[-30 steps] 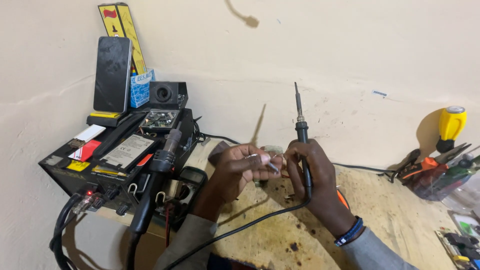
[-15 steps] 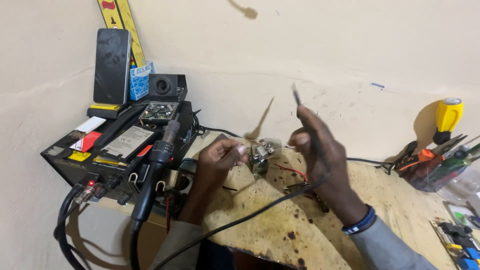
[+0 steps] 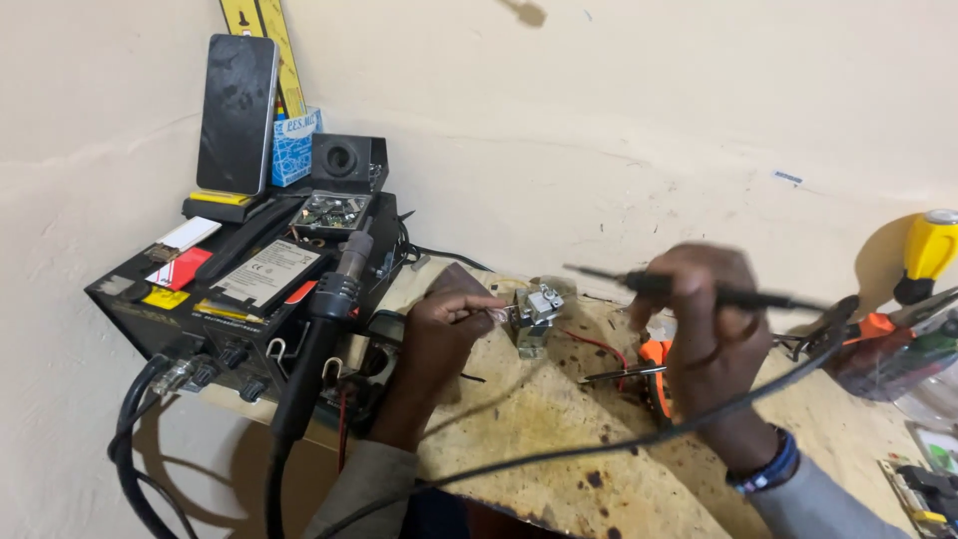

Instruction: Soldering a wire to a small electronic component using a soldering iron at a repair bench.

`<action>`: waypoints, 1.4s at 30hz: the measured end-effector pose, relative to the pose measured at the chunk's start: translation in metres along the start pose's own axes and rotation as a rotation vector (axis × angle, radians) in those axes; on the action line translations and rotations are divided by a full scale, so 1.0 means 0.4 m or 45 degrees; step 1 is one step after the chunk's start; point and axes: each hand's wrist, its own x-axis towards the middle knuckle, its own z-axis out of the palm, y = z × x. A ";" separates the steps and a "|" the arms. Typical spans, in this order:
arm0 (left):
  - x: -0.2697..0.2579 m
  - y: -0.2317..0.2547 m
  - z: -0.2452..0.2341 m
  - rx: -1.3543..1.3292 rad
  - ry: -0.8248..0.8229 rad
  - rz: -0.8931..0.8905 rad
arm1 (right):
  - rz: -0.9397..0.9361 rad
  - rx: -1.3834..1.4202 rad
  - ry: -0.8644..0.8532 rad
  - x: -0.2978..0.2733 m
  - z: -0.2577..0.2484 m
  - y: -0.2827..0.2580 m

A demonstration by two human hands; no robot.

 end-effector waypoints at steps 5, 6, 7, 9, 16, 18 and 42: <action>0.005 -0.017 0.001 0.081 -0.024 -0.076 | -0.241 -0.263 -0.259 -0.085 0.000 0.039; 0.009 -0.024 0.001 0.083 -0.023 -0.077 | -0.240 -0.262 -0.259 -0.092 0.001 0.027; 0.012 -0.032 0.002 0.097 -0.022 -0.037 | -0.255 -0.273 -0.314 -0.100 0.002 0.014; 0.011 -0.038 0.001 0.113 -0.026 -0.004 | -0.262 -0.285 -0.368 -0.114 0.004 -0.004; 0.009 -0.022 0.009 0.107 -0.009 -0.086 | -0.189 -0.300 -0.307 -0.128 0.013 -0.024; 0.011 -0.030 0.010 0.112 -0.012 -0.057 | -0.176 -0.318 -0.310 -0.131 0.015 -0.020; 0.005 -0.021 0.020 0.086 -0.012 -0.129 | -0.192 -0.285 -0.287 -0.157 0.025 0.014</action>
